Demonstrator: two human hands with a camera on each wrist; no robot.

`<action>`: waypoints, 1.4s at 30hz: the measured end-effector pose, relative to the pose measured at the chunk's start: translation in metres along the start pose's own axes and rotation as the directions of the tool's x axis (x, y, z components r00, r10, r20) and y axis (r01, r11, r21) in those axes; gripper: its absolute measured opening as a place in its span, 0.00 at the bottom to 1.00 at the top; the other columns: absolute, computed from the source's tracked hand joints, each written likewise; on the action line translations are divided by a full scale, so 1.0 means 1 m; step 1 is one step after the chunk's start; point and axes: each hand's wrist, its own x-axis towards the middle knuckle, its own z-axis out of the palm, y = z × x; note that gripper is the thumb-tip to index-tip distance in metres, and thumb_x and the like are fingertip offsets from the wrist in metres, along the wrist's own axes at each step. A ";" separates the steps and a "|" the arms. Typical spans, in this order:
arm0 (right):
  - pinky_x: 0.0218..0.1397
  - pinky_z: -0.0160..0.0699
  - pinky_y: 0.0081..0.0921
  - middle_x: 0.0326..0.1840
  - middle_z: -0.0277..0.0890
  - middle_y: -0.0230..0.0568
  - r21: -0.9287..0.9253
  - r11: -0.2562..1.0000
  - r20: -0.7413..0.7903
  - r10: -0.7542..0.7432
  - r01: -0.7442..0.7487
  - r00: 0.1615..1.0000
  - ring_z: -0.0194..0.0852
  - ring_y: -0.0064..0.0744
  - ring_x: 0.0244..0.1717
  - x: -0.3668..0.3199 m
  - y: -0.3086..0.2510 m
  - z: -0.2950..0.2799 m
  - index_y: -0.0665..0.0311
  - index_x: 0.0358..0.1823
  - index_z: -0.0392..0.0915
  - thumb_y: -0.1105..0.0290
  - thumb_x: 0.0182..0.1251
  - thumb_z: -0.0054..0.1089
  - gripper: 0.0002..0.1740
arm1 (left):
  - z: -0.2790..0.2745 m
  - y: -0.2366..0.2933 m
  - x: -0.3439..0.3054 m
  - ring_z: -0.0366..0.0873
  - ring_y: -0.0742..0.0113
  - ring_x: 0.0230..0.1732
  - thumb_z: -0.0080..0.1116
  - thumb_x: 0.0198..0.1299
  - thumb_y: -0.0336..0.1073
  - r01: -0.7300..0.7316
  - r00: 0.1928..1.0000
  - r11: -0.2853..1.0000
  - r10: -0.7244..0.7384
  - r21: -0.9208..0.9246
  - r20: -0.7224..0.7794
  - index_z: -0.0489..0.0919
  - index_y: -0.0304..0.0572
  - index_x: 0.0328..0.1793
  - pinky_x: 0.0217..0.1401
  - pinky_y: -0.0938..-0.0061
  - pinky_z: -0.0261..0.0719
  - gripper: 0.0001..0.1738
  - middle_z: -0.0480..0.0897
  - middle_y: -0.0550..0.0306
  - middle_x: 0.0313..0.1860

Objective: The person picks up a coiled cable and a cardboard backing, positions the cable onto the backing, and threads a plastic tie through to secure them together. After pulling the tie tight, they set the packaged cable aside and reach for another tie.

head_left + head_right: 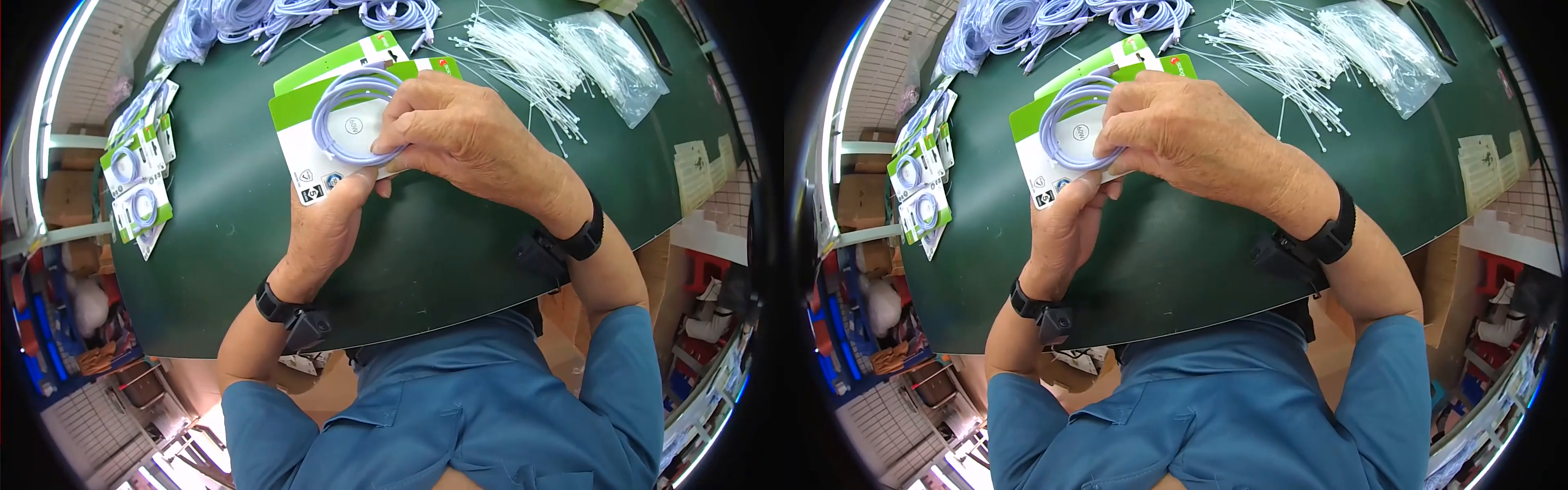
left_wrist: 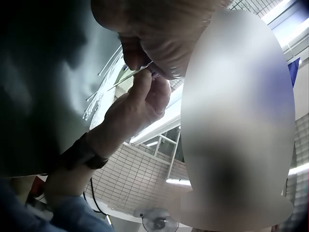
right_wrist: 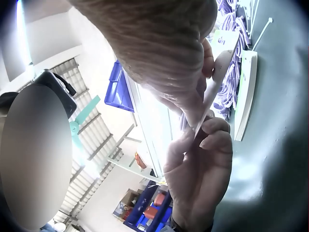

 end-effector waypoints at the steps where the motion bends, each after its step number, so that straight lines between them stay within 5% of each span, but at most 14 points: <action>1: 0.47 0.82 0.32 0.41 0.83 0.33 0.024 1.000 0.013 0.015 -0.016 1.000 0.82 0.38 0.45 -0.001 0.002 0.000 0.59 0.42 0.87 0.75 0.55 0.78 0.13 | 0.000 -0.001 0.001 0.82 0.66 0.44 0.61 0.67 0.28 -0.019 1.000 1.000 0.018 0.012 0.013 0.76 0.33 0.66 0.45 0.71 0.83 0.21 0.84 0.50 0.53; 13: 0.44 0.83 0.32 0.41 0.83 0.38 0.179 0.975 0.096 0.118 -0.134 0.988 0.84 0.40 0.41 -0.007 0.002 0.026 0.63 0.44 0.87 0.77 0.56 0.77 0.13 | 0.009 -0.007 0.009 0.75 0.80 0.25 0.60 0.74 0.44 0.012 0.969 0.974 0.045 0.224 -0.245 0.77 0.34 0.63 0.16 0.84 0.67 0.22 0.82 0.58 0.40; 29: 0.38 0.85 0.24 0.40 0.85 0.39 0.286 0.898 0.175 0.296 -0.336 0.939 0.85 0.29 0.35 -0.010 -0.008 0.037 0.66 0.45 0.89 0.82 0.56 0.76 0.15 | -0.007 0.000 0.012 0.75 0.80 0.21 0.60 0.72 0.47 0.109 0.984 0.936 -0.053 0.334 -0.172 0.78 0.32 0.62 0.12 0.84 0.65 0.24 0.84 0.56 0.40; 34: 0.37 0.85 0.23 0.41 0.85 0.40 0.284 0.900 0.139 0.302 -0.330 0.943 0.85 0.28 0.35 -0.011 -0.009 0.041 0.66 0.46 0.88 0.82 0.57 0.77 0.15 | -0.009 0.000 0.012 0.77 0.77 0.24 0.60 0.71 0.42 0.158 0.975 0.949 -0.105 0.272 -0.198 0.79 0.31 0.60 0.15 0.82 0.69 0.21 0.84 0.55 0.41; 42: 0.42 0.88 0.28 0.46 0.84 0.42 0.228 0.949 0.098 0.201 -0.219 0.975 0.87 0.35 0.39 -0.015 -0.009 0.044 0.65 0.47 0.87 0.79 0.56 0.78 0.16 | -0.014 -0.014 0.010 0.82 0.66 0.42 0.55 0.68 0.29 0.003 0.971 0.927 0.087 0.375 -0.223 0.79 0.28 0.57 0.44 0.68 0.82 0.15 0.85 0.53 0.45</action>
